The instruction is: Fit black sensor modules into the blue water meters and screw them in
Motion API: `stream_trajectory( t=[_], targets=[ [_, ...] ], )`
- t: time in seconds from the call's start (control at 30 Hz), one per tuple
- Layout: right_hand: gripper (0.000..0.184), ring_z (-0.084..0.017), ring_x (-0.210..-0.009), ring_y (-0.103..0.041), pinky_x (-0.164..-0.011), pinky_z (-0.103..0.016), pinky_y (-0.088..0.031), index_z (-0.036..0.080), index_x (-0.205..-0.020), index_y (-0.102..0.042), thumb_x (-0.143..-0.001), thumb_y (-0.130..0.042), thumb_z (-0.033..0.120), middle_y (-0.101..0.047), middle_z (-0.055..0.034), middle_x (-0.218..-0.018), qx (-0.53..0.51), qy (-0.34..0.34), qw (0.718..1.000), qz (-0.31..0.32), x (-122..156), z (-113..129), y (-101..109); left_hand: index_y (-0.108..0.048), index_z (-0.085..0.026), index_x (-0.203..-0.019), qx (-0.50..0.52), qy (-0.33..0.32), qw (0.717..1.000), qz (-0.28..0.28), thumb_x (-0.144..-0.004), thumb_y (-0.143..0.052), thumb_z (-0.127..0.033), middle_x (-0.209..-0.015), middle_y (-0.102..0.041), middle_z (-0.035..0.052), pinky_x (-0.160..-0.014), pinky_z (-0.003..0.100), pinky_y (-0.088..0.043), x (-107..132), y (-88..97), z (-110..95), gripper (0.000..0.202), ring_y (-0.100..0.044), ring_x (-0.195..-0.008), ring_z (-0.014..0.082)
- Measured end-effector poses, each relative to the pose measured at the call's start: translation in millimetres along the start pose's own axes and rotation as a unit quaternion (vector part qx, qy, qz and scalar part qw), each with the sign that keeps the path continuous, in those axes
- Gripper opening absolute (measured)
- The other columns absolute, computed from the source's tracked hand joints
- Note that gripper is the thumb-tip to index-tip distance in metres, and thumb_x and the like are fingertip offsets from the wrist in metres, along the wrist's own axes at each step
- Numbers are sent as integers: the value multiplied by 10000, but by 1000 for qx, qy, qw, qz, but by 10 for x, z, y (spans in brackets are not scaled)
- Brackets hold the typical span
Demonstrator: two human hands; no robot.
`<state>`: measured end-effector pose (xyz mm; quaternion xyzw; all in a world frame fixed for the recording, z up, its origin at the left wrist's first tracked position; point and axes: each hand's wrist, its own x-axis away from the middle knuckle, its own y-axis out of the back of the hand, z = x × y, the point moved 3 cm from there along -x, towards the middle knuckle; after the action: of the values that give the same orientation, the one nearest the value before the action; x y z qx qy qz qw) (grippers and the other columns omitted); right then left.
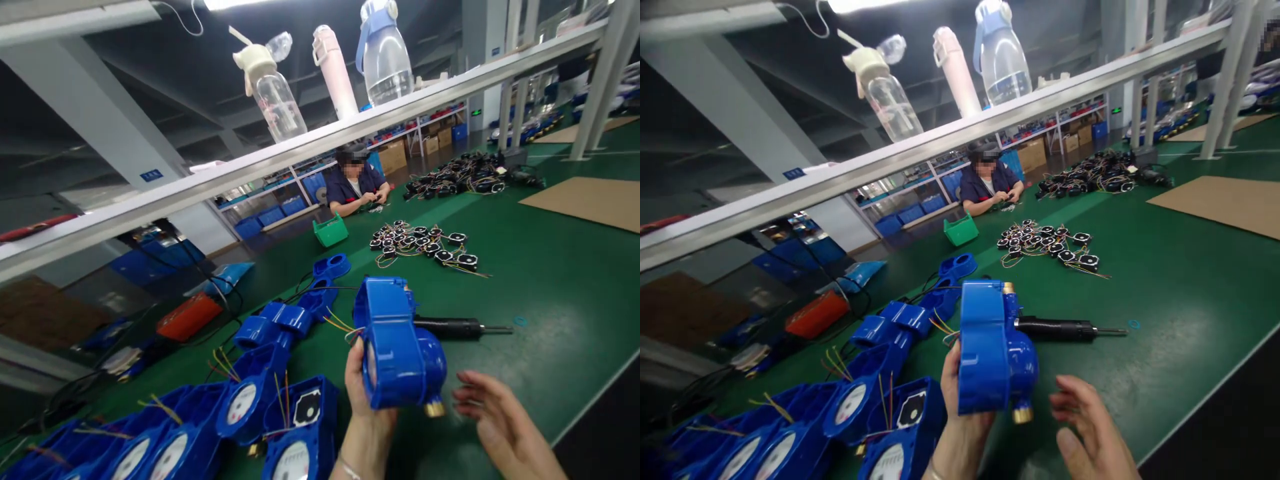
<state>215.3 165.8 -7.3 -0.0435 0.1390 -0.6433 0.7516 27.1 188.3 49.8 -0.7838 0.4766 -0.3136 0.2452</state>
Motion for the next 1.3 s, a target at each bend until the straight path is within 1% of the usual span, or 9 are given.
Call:
stream_trajectory(
  t=[0.13,0.33,0.47,0.6,0.73,0.87,0.97,1.13,1.3],
  targets=[
    [662,-303,-1150,-502,-936,-456,-454,281,-1284,-397,-764,-558,657,-478,-130,-1289,-65,-43,997,23,-255,221,-40,-629,-125,-887,7,2,1000,-9,-731,-676,-344,-822,-693,70,-777,365,-526,-140,-222,195,273,-656,-732,191],
    [917,-328,-1232,-422,-948,-431,-436,255,-1346,-339,-609,-717,649,-415,-131,-1367,-54,-44,998,7,-492,433,119,-493,-234,-1189,-8,-24,999,46,-689,-719,-214,-989,-676,35,-869,346,-491,31,-663,439,549,-656,-883,199],
    [737,-285,-1161,-501,-961,-389,-425,247,-1299,-410,-676,-740,460,-534,-77,-1280,-101,-34,985,-138,-452,412,391,-305,-292,-1314,-46,-14,995,90,-744,-689,-279,-1109,-625,57,-932,377,-451,237,-1039,741,688,-605,-1038,232],
    [524,-271,-1020,-587,-737,-335,-527,216,-1206,-520,-763,-627,475,-621,-66,-1153,-197,-42,949,-241,-494,281,865,-132,-279,-1396,-79,40,976,198,-738,-699,-357,-1286,-509,133,-1020,407,-362,319,-1283,1045,872,-493,-1198,265],
    [484,-210,-863,-623,-608,-255,-506,205,-1140,-580,-732,-663,453,-665,-34,-1037,-174,-22,933,-315,-824,206,1399,-254,-212,-1388,-209,89,951,211,-659,-748,-435,-1368,-399,204,-1043,420,-304,174,-1094,1206,908,-372,-1288,305],
    [486,-174,-732,-625,-583,-240,-484,188,-1098,-608,-676,-715,403,-689,0,-907,-151,-9,928,-342,-1191,189,1735,-462,-164,-1224,-295,73,934,189,-649,-719,-514,-1264,-475,198,-939,397,-399,-29,-730,1221,721,-540,-1076,289],
    [502,-181,-712,-630,-560,-247,-481,191,-1108,-608,-668,-703,412,-696,4,-884,-145,-16,931,-335,-1238,177,1779,-527,-170,-1131,-306,45,936,165,-631,-726,-525,-1165,-535,158,-875,359,-436,-114,-608,1204,645,-577,-965,251],
    [460,-218,-743,-651,-571,-282,-511,176,-1047,-634,-692,-659,467,-704,-34,-878,-140,-47,942,-302,-1018,161,1620,-521,-205,-1168,-315,22,940,130,-664,-707,-510,-1159,-545,122,-849,323,-447,-180,-680,1253,617,-574,-936,213],
    [488,-234,-677,-653,-536,-307,-513,143,-1025,-641,-682,-645,490,-704,-61,-842,-83,-51,946,-310,-1166,137,1708,-555,-200,-1142,-354,32,909,218,-736,-652,-472,-1105,-594,120,-800,339,-473,-75,-707,1119,498,-590,-879,214]
  ],
)
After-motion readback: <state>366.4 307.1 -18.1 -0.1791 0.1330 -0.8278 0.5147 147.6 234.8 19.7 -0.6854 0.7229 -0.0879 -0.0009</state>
